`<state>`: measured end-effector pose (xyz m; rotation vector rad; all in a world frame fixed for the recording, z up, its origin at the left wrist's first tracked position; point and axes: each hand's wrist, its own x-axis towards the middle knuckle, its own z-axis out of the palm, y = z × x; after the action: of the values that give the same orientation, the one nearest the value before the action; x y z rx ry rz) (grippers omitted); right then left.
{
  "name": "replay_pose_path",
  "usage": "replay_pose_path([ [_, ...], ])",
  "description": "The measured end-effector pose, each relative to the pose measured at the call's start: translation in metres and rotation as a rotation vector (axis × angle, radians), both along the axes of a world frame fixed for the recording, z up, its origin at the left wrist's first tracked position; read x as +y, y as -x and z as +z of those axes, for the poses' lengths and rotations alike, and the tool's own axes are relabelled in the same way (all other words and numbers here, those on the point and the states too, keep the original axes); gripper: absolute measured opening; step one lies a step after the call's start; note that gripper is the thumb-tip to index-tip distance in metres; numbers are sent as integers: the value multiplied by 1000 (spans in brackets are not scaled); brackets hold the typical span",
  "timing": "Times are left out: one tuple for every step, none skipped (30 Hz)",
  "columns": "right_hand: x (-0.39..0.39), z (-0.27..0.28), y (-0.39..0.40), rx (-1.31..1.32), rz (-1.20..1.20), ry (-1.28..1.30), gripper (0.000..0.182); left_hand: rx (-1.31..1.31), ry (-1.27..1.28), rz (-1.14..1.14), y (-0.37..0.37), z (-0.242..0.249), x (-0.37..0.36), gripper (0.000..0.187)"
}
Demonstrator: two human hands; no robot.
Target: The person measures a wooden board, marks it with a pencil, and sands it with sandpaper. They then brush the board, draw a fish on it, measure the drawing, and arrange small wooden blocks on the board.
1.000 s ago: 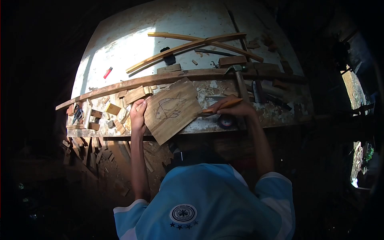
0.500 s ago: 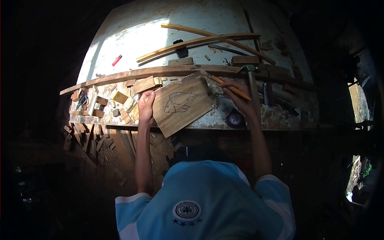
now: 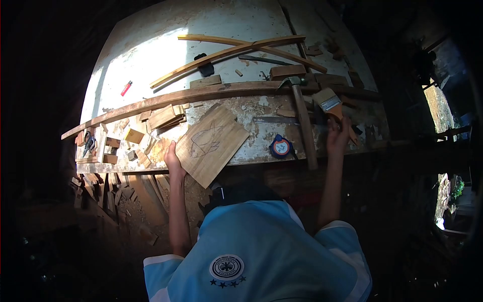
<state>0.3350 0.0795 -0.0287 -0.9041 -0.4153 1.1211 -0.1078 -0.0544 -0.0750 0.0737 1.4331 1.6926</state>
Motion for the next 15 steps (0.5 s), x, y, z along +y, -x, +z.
replay_pose_path([
  [-2,-10,-14,66,-114,60,35,3,81,25,-3,1,1,24],
  [-5,-21,-27,131,-232,120,36,77,70,9,11,-36,1,21],
  [-6,-36,-39,181,-199,106,37,127,53,-33,19,-55,5,21],
  [-9,-49,-48,230,-168,94,37,178,37,-77,22,-64,8,20],
  [-12,-62,-56,281,-136,80,37,230,19,-121,26,-73,12,20],
  [-13,-68,-55,400,-175,141,35,261,24,-142,14,-51,18,20],
  [-14,-70,-57,458,-160,177,35,287,29,-193,10,-41,25,20],
  [-16,-72,-58,518,-146,216,34,315,36,-246,9,-34,32,19],
  [-20,-76,-58,582,-132,253,34,347,43,-301,11,-29,39,19],
  [-23,-79,-59,621,-60,179,32,376,-29,-310,15,-38,51,17],
  [-25,-81,-61,654,13,99,31,425,2,-384,22,-45,61,18],
  [-26,-82,-63,680,86,17,30,612,27,-439,23,-43,68,21],
  [-27,-83,-65,744,38,44,28,796,48,-488,22,-41,75,23],
  [-26,-84,-66,805,-6,69,26,914,49,-463,19,-40,81,25],
  [-23,-85,-67,867,-47,98,25,1031,52,-435,14,-38,84,27],
])
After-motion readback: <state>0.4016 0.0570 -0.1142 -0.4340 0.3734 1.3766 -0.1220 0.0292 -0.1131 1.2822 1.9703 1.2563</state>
